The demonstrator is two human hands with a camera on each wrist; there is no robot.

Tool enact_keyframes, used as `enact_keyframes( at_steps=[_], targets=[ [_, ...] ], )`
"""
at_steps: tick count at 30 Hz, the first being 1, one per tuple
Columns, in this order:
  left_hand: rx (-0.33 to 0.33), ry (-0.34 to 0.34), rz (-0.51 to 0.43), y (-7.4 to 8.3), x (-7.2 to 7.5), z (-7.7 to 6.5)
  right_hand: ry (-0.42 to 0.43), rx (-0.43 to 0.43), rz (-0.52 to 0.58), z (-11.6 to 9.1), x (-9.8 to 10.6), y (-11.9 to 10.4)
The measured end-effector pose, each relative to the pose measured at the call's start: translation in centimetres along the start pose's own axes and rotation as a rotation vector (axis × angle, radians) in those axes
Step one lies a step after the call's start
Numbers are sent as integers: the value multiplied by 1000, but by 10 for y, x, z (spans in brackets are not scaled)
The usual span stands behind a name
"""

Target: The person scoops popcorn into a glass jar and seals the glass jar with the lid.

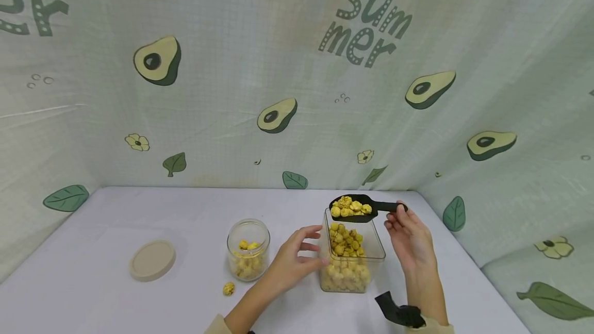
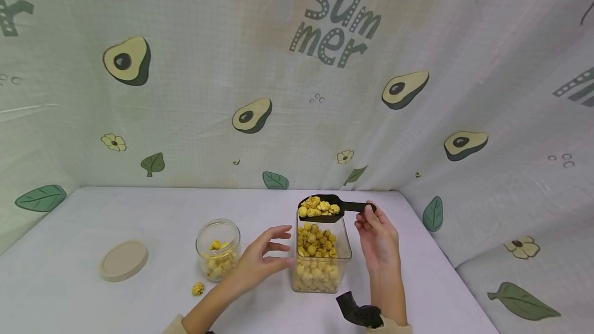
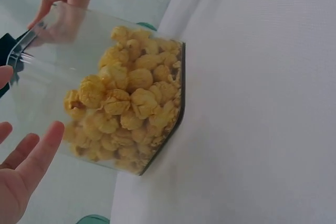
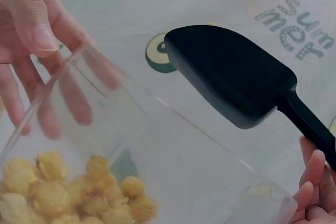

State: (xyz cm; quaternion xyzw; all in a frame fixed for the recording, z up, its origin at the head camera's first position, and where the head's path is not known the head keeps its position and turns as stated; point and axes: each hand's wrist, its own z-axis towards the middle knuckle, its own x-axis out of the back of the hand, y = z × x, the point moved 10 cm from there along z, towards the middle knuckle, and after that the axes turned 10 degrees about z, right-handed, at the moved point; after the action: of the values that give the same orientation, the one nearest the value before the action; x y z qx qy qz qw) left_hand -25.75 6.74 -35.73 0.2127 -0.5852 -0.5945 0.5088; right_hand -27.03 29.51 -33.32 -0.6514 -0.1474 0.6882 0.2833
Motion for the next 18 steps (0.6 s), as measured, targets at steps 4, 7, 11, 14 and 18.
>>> enact_keyframes(
  at_steps=[4,7,11,14,18],
  targets=[
    [-2,3,2,5,8,-2,-14,-4,11,-2,-7,2],
    [-14,-1,3,11,16,-4,-22,-5,15,-4,-13,2],
    [-40,7,23,21,31,-6,-44,-7,11,-7,-22,4],
    [-56,27,40,28,47,-9,-40,-10,-9,-9,-29,8],
    [-79,69,104,35,71,-13,-10,-20,-37,-11,-35,14]
  ],
)
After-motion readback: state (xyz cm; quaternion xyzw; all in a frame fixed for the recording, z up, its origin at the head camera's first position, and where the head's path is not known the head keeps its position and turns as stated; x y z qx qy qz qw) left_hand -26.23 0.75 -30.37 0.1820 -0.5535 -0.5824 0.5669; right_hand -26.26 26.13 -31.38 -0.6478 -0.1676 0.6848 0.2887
